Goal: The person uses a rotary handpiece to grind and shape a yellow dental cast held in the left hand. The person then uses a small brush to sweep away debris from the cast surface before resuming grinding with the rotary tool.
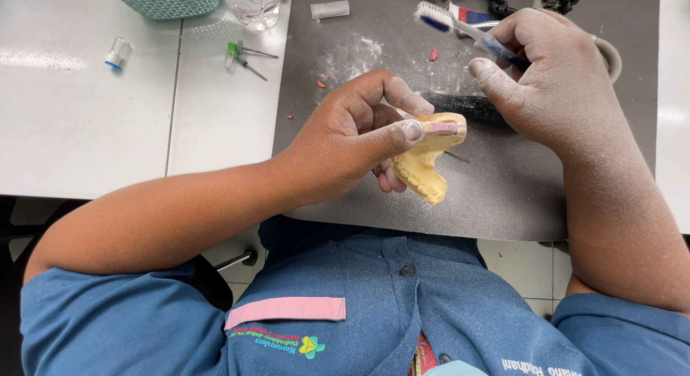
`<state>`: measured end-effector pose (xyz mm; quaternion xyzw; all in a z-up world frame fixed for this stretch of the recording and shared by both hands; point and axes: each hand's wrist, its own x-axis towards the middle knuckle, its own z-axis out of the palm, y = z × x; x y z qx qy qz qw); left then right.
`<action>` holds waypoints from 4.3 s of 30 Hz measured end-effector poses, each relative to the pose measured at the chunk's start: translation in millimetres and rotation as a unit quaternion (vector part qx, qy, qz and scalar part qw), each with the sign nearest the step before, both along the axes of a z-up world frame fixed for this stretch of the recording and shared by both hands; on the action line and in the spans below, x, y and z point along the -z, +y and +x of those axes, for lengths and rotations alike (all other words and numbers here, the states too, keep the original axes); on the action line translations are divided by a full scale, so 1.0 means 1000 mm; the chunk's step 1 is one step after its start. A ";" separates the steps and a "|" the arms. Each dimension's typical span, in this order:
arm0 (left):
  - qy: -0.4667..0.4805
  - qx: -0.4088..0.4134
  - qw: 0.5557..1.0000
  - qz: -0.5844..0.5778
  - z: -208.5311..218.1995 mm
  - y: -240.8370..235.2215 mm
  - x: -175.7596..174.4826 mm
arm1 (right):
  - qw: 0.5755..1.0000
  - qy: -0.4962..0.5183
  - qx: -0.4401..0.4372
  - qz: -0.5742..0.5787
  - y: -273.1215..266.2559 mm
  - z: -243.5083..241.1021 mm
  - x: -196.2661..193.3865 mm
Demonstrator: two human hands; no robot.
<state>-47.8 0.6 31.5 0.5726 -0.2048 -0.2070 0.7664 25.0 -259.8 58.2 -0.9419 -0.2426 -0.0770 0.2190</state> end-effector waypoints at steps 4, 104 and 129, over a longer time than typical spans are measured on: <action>-0.021 -0.011 1.000 0.011 0.002 -0.002 0.002 | 1.000 -0.003 -0.009 -0.004 -0.006 0.002 0.006; -0.097 -0.118 0.986 0.074 0.021 0.014 0.006 | 0.973 -0.117 -0.140 0.143 -0.039 0.012 -0.001; 0.078 -0.217 0.971 0.060 0.058 0.014 0.026 | 0.990 -0.072 -0.106 0.053 -0.023 0.021 0.012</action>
